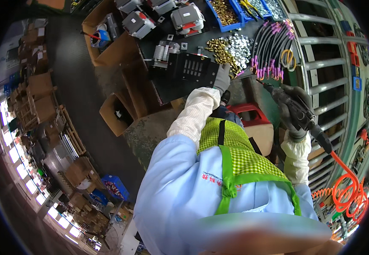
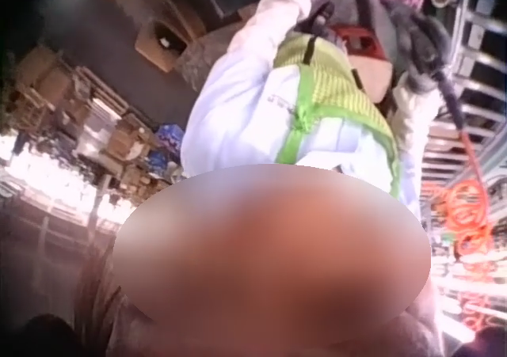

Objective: Assembling and testing electrical components at a workstation in a workshop or factory setting.

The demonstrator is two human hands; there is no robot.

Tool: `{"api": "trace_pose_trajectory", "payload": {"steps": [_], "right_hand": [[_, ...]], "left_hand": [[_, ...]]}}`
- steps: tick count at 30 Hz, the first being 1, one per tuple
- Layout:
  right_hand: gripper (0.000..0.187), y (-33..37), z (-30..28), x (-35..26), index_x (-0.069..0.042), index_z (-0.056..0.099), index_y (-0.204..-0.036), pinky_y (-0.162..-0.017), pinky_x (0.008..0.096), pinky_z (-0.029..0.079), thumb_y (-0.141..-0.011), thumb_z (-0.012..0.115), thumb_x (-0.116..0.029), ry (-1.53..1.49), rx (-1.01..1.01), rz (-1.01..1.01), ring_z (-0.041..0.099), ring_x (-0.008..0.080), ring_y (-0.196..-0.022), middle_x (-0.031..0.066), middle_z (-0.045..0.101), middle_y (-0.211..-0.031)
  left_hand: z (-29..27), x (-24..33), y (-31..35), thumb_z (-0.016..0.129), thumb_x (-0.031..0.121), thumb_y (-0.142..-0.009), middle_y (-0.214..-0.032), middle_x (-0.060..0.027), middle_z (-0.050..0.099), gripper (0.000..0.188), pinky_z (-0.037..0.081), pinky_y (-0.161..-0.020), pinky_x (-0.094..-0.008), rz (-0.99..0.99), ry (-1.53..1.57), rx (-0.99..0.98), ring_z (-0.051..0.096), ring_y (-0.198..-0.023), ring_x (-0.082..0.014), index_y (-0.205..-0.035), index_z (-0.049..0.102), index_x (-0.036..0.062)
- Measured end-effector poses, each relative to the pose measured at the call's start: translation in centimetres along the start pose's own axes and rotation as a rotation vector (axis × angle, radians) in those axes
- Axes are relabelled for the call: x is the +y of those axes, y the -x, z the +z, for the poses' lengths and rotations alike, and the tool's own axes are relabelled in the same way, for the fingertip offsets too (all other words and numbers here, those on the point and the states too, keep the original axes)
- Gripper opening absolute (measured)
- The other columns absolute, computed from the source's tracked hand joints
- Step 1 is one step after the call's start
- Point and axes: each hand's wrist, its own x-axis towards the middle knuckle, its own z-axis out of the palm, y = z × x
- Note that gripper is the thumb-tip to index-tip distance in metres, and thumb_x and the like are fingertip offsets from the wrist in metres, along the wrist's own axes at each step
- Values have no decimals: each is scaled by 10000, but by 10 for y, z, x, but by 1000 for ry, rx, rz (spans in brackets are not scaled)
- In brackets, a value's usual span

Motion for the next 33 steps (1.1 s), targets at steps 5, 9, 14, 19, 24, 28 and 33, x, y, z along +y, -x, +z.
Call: {"api": "trace_pose_trajectory", "payload": {"steps": [5,9,14,19,24,28,33], "right_hand": [[606,-11,4,-5,11,425,-1304,-939,357,500,-764,698,31,-14,-50,-101,626,259,-1071,171,591,-1183],[606,-8,5,-3,11,426,-1304,-946,363,494,-767,707,16,-26,-36,-48,616,257,-1086,171,592,-1187],[604,-9,7,-13,1,420,-1309,-967,378,478,-779,711,-17,67,-49,-110,604,265,-1104,184,597,-1184],[620,-15,15,-26,-4,416,-1315,-975,393,473,-785,733,-59,-2,-20,-207,598,281,-1119,198,595,-1194],[643,-22,36,-48,11,387,-1339,-984,440,461,-826,718,-190,-39,2,-350,583,358,-1135,262,585,-1186],[640,-20,57,-64,13,384,-1342,-974,456,475,-838,713,-205,-122,-68,-392,592,380,-1117,267,582,-1188],[667,-10,107,-63,14,404,-1324,-973,438,476,-770,748,-125,-304,-193,-328,594,335,-1121,221,586,-1192]], "left_hand": [[11,-11,-1,672,149,-745,-1029,-193,547,271,506,-757,-459,-61,132,23,615,-876,-371,-986,563,90],[14,-19,-4,678,125,-733,-939,-166,571,234,492,-734,-440,-18,263,146,608,-833,-341,-942,581,84],[20,-11,9,658,106,-786,-809,-80,598,122,457,-605,-326,-144,883,246,566,-702,-203,-880,586,77],[-39,28,39,574,71,-889,-938,-90,638,100,544,-622,-294,-476,2521,-613,631,-824,-219,-986,596,81],[-104,38,71,522,58,-921,-1015,-105,627,154,569,-655,-295,-515,2457,-745,641,-861,-243,-1065,575,76],[-141,22,94,536,94,-941,-930,-72,610,127,517,-592,-215,-334,2358,-637,614,-805,-161,-1059,582,83],[-146,-26,107,560,362,-953,-805,-2,560,287,364,-491,-176,-356,2735,-487,417,-621,-68,-1015,602,85]]}}
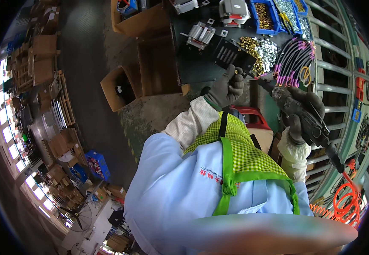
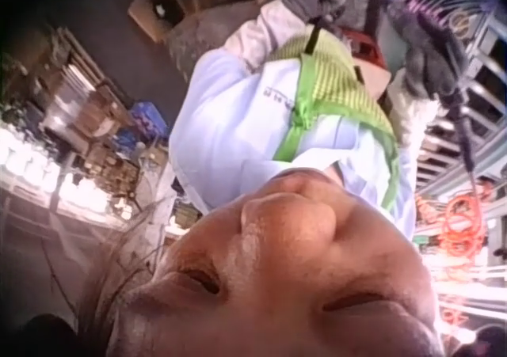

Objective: Assembling and testing electrical components at a workstation in a workshop or factory setting.

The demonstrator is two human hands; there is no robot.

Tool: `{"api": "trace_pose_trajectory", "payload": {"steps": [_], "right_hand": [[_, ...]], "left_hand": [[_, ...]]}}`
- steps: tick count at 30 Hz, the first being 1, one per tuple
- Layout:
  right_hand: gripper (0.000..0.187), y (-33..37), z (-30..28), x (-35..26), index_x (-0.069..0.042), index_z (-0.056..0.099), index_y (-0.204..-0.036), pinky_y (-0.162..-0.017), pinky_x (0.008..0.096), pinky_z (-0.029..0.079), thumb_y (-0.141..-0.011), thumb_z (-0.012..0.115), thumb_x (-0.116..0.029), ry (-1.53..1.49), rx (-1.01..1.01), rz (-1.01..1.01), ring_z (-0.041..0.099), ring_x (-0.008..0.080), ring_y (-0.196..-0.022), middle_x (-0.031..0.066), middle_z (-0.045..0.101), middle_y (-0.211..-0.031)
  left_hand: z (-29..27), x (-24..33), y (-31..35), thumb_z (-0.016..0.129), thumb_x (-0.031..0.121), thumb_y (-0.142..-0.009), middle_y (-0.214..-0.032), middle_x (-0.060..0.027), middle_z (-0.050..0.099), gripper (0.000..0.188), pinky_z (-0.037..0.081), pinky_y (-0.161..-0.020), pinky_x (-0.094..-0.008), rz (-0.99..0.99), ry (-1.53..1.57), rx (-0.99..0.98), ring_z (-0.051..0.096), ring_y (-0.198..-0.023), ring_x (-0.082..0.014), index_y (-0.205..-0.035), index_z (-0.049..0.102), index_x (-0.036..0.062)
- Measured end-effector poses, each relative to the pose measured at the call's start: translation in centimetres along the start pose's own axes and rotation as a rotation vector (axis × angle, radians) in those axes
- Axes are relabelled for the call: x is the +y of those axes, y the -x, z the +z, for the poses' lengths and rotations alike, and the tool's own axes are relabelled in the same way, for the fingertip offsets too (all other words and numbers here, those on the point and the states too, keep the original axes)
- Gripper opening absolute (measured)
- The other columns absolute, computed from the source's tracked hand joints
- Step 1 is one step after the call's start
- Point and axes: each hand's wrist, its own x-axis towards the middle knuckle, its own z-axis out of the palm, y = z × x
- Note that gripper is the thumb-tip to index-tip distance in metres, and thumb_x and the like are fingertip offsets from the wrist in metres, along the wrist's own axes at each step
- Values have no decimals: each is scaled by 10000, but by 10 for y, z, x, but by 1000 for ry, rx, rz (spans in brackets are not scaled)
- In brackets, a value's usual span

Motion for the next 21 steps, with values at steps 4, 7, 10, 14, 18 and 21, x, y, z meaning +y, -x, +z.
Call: {"api": "trace_pose_trajectory", "payload": {"steps": [4,7,10,14,18,21], "right_hand": [[655,5,27,8,23,407,-1320,-965,405,484,-772,746,-98,3,-45,65,592,306,-1127,213,579,-1204],[640,9,37,18,25,406,-1319,-965,405,484,-784,738,-91,33,-73,85,590,303,-1134,216,577,-1212],[620,11,47,15,6,401,-1341,-1004,442,451,-815,712,-99,104,-147,116,557,336,-1182,199,572,-1224],[588,23,58,39,12,434,-1302,-929,350,503,-794,725,-49,20,-141,58,587,283,-1140,202,573,-1228],[539,25,66,56,23,520,-1221,-924,318,495,-763,782,-85,148,-82,248,603,238,-1110,170,614,-1174],[538,25,80,79,21,529,-1217,-903,321,508,-759,786,-98,189,-77,116,632,230,-1062,153,636,-1140]], "left_hand": [[1,9,15,562,381,-947,-732,18,528,313,364,-483,-175,-16,222,-13,425,-615,-71,-977,603,72],[-7,17,24,574,376,-941,-734,22,532,308,372,-489,-172,-25,228,-17,433,-625,-68,-981,602,72],[-9,25,32,585,357,-939,-755,26,545,289,379,-497,-166,-24,194,40,439,-633,-61,-986,605,73],[-25,34,42,586,316,-946,-775,21,550,270,393,-509,-156,-45,205,21,464,-647,-54,-1017,605,56],[-30,36,25,567,289,-963,-784,8,548,263,414,-519,-155,104,144,224,494,-676,-57,-1032,597,37],[-36,46,10,543,236,-982,-797,-8,554,218,434,-524,-157,132,252,307,519,-684,-68,-1020,590,26]]}}
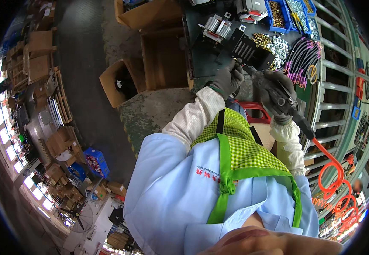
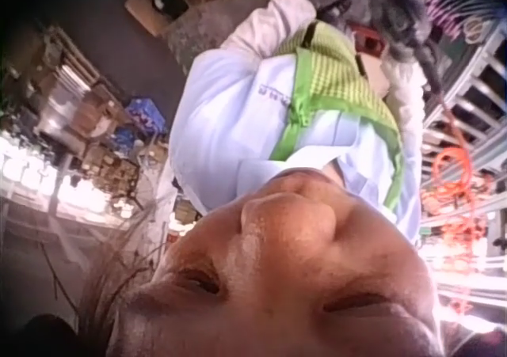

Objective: Assembling and testing electrical components at a workstation in a workshop or factory setting.

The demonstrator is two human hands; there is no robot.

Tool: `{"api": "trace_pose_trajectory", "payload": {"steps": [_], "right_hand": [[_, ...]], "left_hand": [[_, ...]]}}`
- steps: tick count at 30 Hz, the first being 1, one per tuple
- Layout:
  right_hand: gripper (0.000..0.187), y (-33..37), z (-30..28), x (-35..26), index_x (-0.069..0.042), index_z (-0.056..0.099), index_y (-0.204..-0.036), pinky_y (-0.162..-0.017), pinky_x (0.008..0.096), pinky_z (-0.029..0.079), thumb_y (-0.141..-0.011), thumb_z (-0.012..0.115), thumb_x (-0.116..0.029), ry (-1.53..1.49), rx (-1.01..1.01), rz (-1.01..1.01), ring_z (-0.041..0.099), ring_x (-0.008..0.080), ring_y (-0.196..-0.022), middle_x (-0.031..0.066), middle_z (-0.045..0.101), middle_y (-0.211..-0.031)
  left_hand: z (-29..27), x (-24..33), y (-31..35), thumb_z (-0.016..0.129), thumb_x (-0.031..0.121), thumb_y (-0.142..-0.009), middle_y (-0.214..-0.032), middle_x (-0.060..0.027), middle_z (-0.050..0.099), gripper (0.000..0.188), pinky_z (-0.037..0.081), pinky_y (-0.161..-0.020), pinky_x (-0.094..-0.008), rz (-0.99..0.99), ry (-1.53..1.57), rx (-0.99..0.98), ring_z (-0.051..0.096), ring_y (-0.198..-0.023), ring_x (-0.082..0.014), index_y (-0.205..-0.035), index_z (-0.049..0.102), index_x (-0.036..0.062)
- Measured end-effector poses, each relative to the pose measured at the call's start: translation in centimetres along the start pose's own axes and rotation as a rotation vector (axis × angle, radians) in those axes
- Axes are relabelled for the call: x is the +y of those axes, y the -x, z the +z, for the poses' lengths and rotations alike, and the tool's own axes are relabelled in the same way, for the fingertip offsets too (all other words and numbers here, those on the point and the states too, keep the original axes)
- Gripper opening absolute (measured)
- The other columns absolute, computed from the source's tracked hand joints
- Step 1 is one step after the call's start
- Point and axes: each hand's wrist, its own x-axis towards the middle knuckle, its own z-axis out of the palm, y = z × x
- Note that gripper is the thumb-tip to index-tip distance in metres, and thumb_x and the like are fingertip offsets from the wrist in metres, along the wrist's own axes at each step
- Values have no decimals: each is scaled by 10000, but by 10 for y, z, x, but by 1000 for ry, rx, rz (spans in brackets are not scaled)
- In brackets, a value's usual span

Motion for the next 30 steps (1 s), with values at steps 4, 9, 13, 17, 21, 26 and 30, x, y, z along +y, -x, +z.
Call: {"api": "trace_pose_trajectory", "payload": {"steps": [4,9,13,17,21,26,30], "right_hand": [[510,-7,2,10,12,541,-1211,-883,330,524,-765,765,-95,177,-41,-29,656,217,-1012,139,652,-1111],[521,-12,1,18,8,540,-1200,-880,321,524,-750,778,-105,124,-22,-11,656,212,-1007,138,658,-1097],[529,-20,5,18,5,537,-1191,-865,317,528,-738,784,-114,46,-9,62,663,209,-983,141,664,-1069],[519,-25,1,12,-1,542,-1182,-853,319,532,-733,781,-107,211,-43,36,670,204,-962,135,668,-1047],[494,-35,14,14,-7,549,-1166,-842,323,535,-733,770,-90,173,-67,22,677,204,-937,124,673,-1021],[487,-24,7,13,0,542,-1171,-860,333,532,-741,759,-69,175,-62,62,670,217,-972,128,660,-1059],[478,-34,9,10,7,526,-1199,-886,342,530,-767,729,-20,27,-70,77,672,225,-970,134,656,-1075]], "left_hand": [[-6,9,-14,511,145,-989,-806,-17,553,137,442,-518,-159,56,-53,74,540,-704,-67,-994,586,30],[0,12,-11,533,215,-983,-764,19,542,160,409,-512,-171,77,-179,158,526,-658,-64,-968,601,71],[-16,29,2,543,321,-977,-704,33,528,248,403,-520,-209,196,-1030,296,518,-622,-76,-951,597,80],[62,18,32,564,407,-946,-694,-56,560,369,455,-551,-323,1118,-1511,154,555,-592,-174,-927,578,39],[89,66,15,576,390,-928,-748,-181,624,355,499,-627,-405,1414,-2187,183,639,-705,-334,-949,577,36],[87,85,-7,564,408,-908,-806,-211,648,350,503,-682,-462,1105,-2243,-136,631,-806,-416,-1005,602,74],[93,77,1,494,538,-917,-845,-220,652,498,499,-726,-477,974,-2386,155,625,-835,-419,-967,613,57]]}}
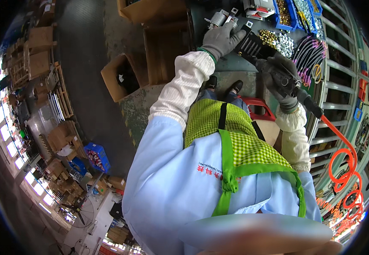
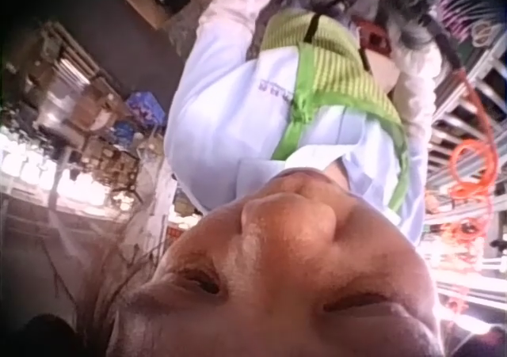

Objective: Assembling and testing electrical components at a workstation in a workshop or factory setting.

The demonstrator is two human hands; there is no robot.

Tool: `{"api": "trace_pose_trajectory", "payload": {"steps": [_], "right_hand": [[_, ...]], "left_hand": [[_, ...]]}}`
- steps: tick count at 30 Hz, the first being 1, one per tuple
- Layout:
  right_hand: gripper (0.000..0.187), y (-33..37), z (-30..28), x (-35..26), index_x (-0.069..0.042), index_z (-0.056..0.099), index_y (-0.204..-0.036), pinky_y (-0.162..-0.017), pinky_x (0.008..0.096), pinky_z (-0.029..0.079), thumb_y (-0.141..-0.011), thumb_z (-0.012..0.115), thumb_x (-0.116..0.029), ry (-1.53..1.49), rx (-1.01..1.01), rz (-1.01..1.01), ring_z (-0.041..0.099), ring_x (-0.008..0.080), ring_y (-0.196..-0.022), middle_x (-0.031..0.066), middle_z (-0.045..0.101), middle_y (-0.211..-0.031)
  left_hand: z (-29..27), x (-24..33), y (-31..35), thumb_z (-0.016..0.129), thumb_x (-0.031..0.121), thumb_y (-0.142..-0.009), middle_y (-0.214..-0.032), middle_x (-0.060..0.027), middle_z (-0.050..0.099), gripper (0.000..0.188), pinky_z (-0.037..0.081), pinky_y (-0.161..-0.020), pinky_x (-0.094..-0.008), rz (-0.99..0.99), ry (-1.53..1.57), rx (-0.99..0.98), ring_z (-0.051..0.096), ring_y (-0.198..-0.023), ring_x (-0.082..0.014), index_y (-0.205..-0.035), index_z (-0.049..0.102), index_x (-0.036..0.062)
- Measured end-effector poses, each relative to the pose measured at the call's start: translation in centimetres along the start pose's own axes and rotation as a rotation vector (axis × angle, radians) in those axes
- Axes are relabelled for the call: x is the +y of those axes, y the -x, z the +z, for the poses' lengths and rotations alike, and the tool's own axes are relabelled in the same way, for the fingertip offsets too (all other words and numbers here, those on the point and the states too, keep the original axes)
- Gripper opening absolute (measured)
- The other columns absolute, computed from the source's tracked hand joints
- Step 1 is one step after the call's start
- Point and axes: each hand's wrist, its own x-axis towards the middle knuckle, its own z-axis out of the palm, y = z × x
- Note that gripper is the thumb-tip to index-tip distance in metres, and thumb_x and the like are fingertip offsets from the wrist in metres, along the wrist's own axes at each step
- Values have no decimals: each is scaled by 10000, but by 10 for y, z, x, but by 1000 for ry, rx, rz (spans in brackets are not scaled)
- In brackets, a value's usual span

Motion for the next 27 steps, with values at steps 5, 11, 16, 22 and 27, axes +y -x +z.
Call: {"api": "trace_pose_trajectory", "payload": {"steps": [5,11,16,22,27], "right_hand": [[510,-1,-3,11,20,495,-1226,-878,345,535,-770,723,-3,98,2,13,670,241,-989,143,653,-1070],[479,-5,2,-5,10,434,-1259,-895,360,533,-833,644,69,17,-106,-72,654,267,-1031,157,625,-1119],[567,1,-2,4,2,428,-1291,-949,395,501,-796,703,14,-143,-68,67,612,277,-1115,157,606,-1169],[533,0,-4,-7,25,469,-1241,-867,330,541,-766,710,-1,-203,0,196,666,231,-991,128,648,-1068],[518,8,-12,5,24,482,-1231,-888,331,538,-767,712,-4,56,-25,13,660,234,-1005,138,647,-1078]], "left_hand": [[37,-10,-3,483,588,-913,-939,-239,660,624,497,-812,-417,63,220,-29,635,-926,-392,-1087,622,5],[61,-9,11,556,418,-937,-818,-185,660,441,498,-698,-362,17,606,216,639,-740,-294,-1019,648,-5],[56,7,18,569,374,-944,-742,-129,630,375,472,-658,-343,-2,675,176,564,-663,-205,-972,648,8],[75,16,23,556,358,-962,-680,-103,565,355,442,-611,-331,-99,755,185,479,-622,-150,-894,634,18],[74,6,23,542,392,-972,-713,24,552,360,437,-584,-290,-104,910,92,466,-609,-106,-936,638,47]]}}
